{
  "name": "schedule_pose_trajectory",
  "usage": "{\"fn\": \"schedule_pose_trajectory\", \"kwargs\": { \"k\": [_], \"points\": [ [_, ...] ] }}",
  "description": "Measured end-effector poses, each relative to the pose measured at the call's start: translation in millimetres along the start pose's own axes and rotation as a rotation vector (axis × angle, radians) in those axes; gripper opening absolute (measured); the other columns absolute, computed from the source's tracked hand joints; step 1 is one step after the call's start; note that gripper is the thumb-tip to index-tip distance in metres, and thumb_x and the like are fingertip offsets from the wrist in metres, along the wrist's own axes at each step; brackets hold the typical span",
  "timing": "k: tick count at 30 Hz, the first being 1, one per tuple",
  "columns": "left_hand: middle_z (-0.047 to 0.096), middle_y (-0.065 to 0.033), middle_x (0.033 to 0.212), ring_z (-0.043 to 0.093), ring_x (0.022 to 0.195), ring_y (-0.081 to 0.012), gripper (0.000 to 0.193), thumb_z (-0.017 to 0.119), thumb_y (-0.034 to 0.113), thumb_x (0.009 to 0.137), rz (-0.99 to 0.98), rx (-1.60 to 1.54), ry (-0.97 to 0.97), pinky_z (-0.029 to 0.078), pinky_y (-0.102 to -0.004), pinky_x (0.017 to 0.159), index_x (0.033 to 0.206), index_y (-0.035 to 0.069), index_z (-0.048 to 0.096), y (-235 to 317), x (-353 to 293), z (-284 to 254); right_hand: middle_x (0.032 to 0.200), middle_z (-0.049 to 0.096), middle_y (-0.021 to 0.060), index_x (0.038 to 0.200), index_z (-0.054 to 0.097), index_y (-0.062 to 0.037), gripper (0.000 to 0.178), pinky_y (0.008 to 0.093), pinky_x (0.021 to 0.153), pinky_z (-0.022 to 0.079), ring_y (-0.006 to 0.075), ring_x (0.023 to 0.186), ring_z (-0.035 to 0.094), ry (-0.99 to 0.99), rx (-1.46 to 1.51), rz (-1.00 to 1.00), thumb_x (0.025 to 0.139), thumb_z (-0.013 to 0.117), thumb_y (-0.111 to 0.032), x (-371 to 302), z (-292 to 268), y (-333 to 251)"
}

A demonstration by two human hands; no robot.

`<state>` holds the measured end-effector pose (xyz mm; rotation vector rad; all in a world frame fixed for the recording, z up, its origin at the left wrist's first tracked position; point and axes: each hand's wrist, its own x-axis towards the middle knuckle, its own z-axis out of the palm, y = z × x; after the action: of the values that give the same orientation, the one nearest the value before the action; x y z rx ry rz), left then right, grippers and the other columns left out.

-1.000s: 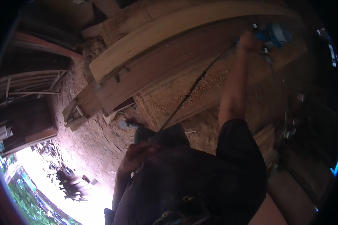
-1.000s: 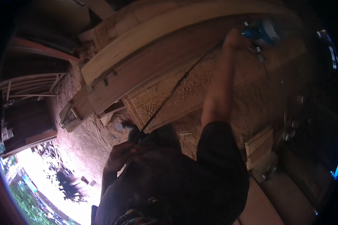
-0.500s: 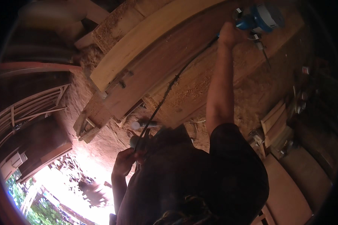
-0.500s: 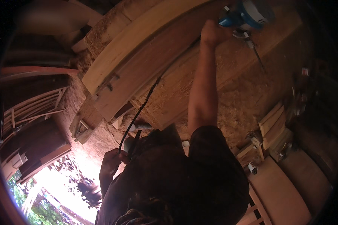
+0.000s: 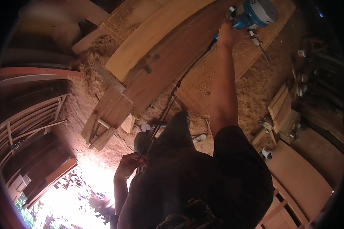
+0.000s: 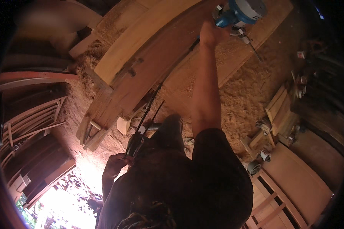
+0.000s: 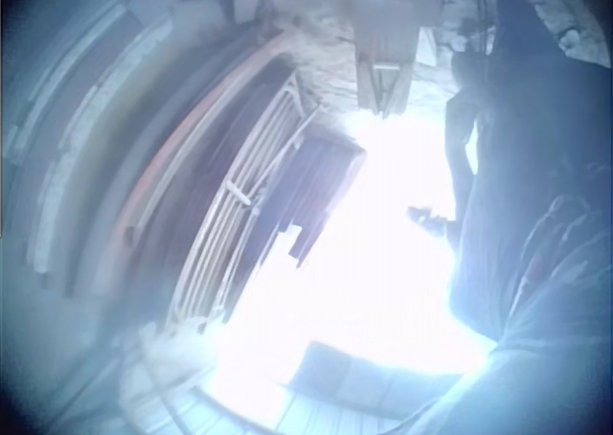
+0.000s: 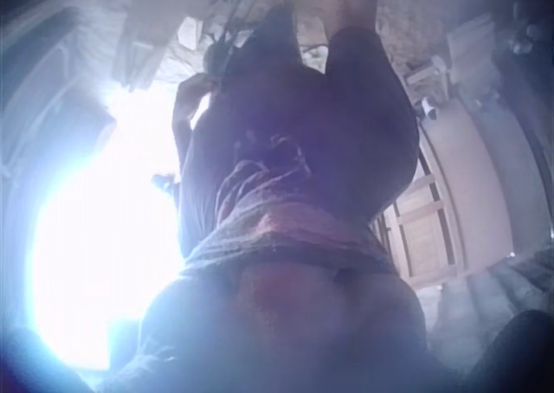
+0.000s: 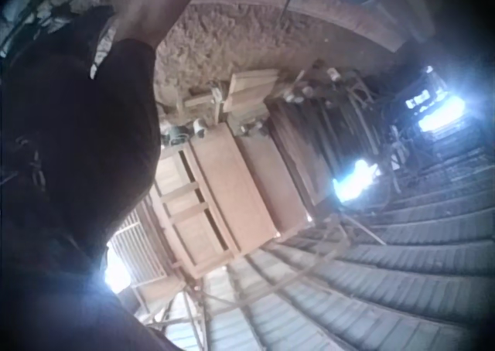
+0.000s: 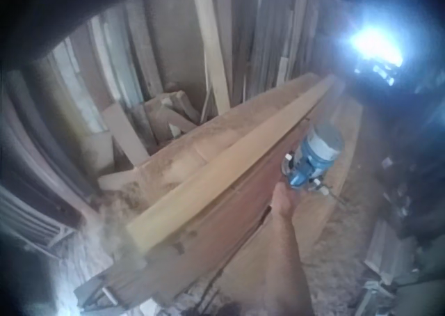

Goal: The person uses a handheld electric router to shape the edge of a long wooden plank on a workbench. They guide the tool along the wood, flip the plank to work on the other side, and then move the finished piece aside.

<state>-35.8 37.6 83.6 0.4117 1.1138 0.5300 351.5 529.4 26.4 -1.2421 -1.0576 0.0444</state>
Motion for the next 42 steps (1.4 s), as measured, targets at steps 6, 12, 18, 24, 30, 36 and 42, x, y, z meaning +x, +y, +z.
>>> {"fn": "schedule_pose_trajectory", "kwargs": {
  "k": [6, 12, 18, 24, 30, 36, 42],
  "points": [
    [0.077, -0.0048, 0.110, 0.069, 0.105, -0.0124, 0.023, 0.066, 0.009, 0.103, -0.017, 0.304, 0.103, 0.054, -0.0293, 0.093, 0.124, 0.003, 0.075, -20, -5, -19, 0.090, 0.069, 0.0178, 0.107, 0.059, 0.0062, 0.027, 0.0351, 0.056, 0.055, 0.0216, 0.064, 0.067, -0.029, 0.101, 0.202, 0.082, 0.069, 0.001, -44, -7, -47],
    [0.077, -0.0048, 0.114, 0.066, 0.109, -0.0117, 0.026, 0.068, 0.018, 0.103, 0.015, 0.496, 0.113, 0.052, -0.0296, 0.097, 0.126, 0.005, 0.074, -66, 6, -57, 0.080, 0.068, 0.0166, 0.103, 0.059, 0.0070, 0.023, 0.0342, 0.051, 0.053, 0.0203, 0.056, 0.064, -0.032, 0.107, 0.131, 0.082, 0.067, 0.004, -98, -16, -69],
    [0.077, -0.0055, 0.115, 0.065, 0.112, -0.0109, 0.028, 0.069, 0.021, 0.103, 0.070, 0.524, 0.044, 0.052, -0.0311, 0.097, 0.125, 0.005, 0.074, -80, 6, -82, 0.117, 0.069, 0.0144, 0.126, 0.057, 0.0099, 0.046, 0.0385, 0.098, 0.050, 0.0225, 0.107, 0.064, -0.103, 0.031, 0.325, 0.085, 0.075, 0.000, -151, -28, -105],
    [0.077, -0.0095, 0.119, 0.068, 0.115, -0.0171, 0.029, 0.070, 0.020, 0.101, 0.165, 0.635, 0.048, 0.054, -0.0348, 0.098, 0.126, 0.006, 0.074, -118, 14, -123, 0.121, 0.069, 0.0201, 0.132, 0.054, 0.0109, 0.052, 0.0391, 0.098, 0.050, 0.0247, 0.111, 0.065, -0.103, 0.078, 0.338, 0.088, 0.077, -0.006, -202, -30, -163],
    [0.074, -0.0123, 0.125, 0.068, 0.120, -0.0214, 0.026, 0.069, 0.018, 0.101, 0.217, 0.587, -0.030, 0.053, -0.0367, 0.103, 0.125, 0.008, 0.075, -139, 14, -154, 0.103, 0.068, 0.0180, 0.123, 0.055, 0.0089, 0.040, 0.0360, 0.081, 0.049, 0.0212, 0.090, 0.063, -0.058, -0.014, 0.372, 0.089, 0.071, -0.004, -234, -38, -183],
    [0.070, -0.0150, 0.135, 0.064, 0.130, -0.0255, 0.025, 0.069, 0.017, 0.100, 0.233, 0.624, -0.045, 0.050, -0.0378, 0.108, 0.122, 0.007, 0.076, -167, 26, -181, 0.080, 0.065, 0.0084, 0.110, 0.059, 0.0022, 0.024, 0.0305, 0.061, 0.049, 0.0133, 0.063, 0.062, -0.015, -0.049, 0.296, 0.087, 0.068, 0.001, -285, -45, -217],
    [0.066, -0.0156, 0.141, 0.058, 0.137, -0.0260, 0.024, 0.066, 0.016, 0.101, 0.320, 0.596, -0.096, 0.046, -0.0383, 0.113, 0.121, 0.006, 0.076, -181, 36, -204, 0.087, 0.062, 0.0038, 0.111, 0.060, 0.0006, 0.026, 0.0304, 0.072, 0.047, 0.0095, 0.077, 0.059, -0.030, -0.088, 0.307, 0.088, 0.070, -0.002, -336, -55, -269]
  ]
}}
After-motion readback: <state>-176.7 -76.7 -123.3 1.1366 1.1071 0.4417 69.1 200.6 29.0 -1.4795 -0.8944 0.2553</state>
